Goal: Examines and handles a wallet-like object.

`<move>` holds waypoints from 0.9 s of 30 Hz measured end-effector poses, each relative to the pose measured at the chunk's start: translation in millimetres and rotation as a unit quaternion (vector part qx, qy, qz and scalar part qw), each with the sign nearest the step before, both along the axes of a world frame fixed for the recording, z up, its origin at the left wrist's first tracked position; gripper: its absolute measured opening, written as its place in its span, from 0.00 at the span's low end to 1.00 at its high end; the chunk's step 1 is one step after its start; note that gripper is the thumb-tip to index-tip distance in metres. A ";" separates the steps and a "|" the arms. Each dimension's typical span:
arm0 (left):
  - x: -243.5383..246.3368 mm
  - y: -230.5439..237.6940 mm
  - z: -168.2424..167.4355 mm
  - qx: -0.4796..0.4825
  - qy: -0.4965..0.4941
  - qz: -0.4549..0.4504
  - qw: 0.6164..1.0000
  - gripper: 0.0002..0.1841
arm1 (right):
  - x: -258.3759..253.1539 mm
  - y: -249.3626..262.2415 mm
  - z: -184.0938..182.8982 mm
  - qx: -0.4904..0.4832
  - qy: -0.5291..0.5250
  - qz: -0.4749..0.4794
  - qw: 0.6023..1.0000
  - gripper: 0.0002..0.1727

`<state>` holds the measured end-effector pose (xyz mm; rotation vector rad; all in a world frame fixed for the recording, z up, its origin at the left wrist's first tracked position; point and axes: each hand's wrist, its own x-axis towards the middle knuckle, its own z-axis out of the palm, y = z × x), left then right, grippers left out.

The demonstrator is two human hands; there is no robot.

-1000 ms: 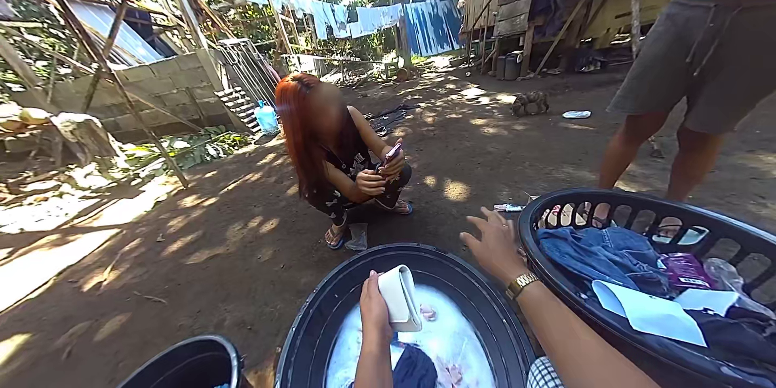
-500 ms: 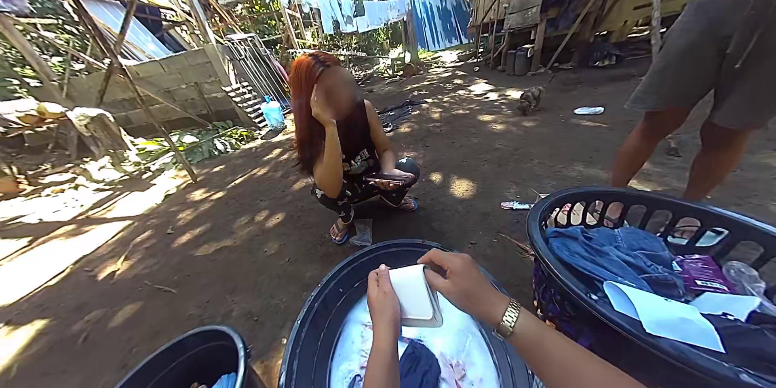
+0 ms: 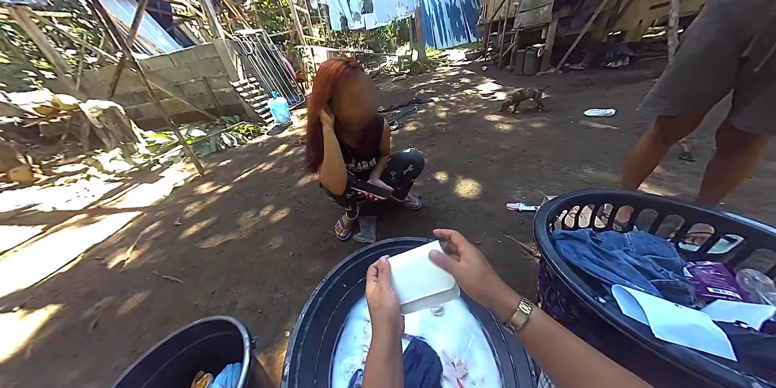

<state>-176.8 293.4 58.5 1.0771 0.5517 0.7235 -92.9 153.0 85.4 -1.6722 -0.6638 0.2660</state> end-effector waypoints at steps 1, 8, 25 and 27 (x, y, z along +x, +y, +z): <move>0.1 0.6 0.3 0.011 -0.010 0.008 1.000 0.16 | 0.1 1.5 -0.6 -0.005 0.026 0.013 1.000 0.35; -1.2 0.7 3.6 0.006 -0.035 -0.043 0.998 0.14 | 15.1 -2.9 -1.7 0.070 0.035 -0.027 0.997 0.25; -5.9 11.7 13.9 -0.109 -0.042 -0.049 0.992 0.16 | 27.5 -4.7 -9.9 -0.011 0.019 0.032 0.999 0.17; -10.5 13.3 19.0 -0.064 -0.029 -0.044 0.997 0.15 | 29.1 -3.9 -12.7 -0.024 0.025 0.044 0.998 0.17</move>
